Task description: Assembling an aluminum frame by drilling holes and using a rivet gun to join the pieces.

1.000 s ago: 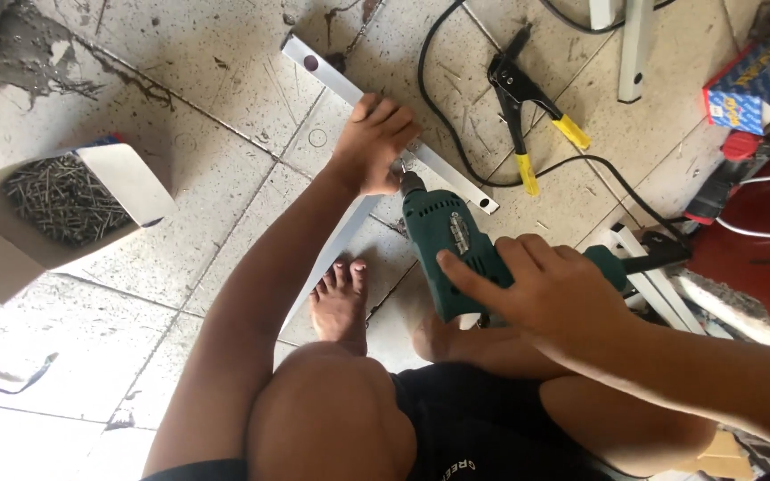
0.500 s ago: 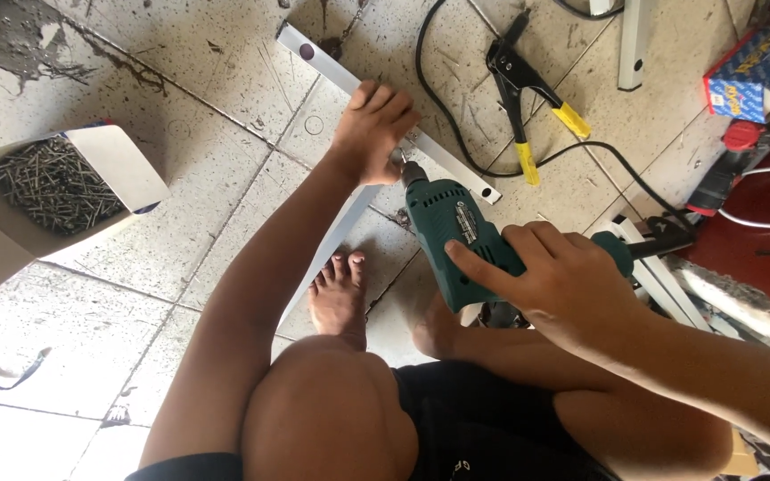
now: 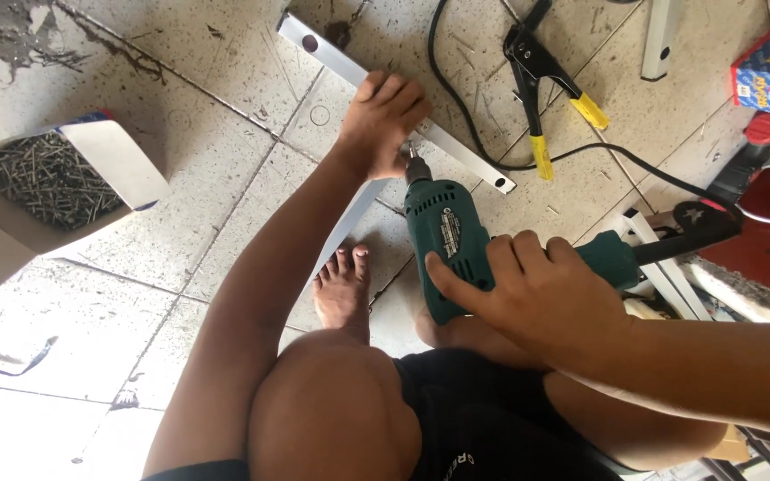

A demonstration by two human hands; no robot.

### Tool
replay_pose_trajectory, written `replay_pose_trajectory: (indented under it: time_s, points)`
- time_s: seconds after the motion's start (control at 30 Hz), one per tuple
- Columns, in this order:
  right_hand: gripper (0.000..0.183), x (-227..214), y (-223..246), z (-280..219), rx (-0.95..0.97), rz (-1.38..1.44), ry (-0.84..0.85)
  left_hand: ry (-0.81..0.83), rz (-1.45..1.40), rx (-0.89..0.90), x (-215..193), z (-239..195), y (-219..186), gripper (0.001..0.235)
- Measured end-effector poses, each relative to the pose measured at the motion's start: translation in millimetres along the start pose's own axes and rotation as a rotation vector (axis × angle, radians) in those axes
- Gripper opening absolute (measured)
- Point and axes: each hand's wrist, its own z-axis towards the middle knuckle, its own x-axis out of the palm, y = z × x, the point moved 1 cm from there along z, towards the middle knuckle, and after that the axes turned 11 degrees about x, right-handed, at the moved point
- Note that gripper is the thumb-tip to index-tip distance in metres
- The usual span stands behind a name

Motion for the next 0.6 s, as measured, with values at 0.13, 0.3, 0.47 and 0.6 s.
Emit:
replay_pose_trajectory:
  time_s: [0.13, 0.3, 0.47, 0.6]
  points:
    - [0.074, 1.5, -4.9, -0.4, -0.034, 0.005, 0.05, 0.026, -0.002, 0.016, 0.6, 1.8, 0.0, 0.076]
    - [0.078, -0.9, -9.4, 0.0, -0.024, 0.021, -0.019, 0.016, -0.035, 0.031, 0.6, 1.8, 1.7, 0.072]
    - [0.073, 0.4, -9.1, -0.9, -0.016, -0.004, 0.033, 0.063, 0.004, 0.028, 0.6, 2.6, 1.5, 0.076]
    - [0.078, 1.1, -12.4, 0.8, -0.042, -0.001, 0.074, 0.052, 0.001, 0.038, 0.9, 3.0, 2.7, 0.071]
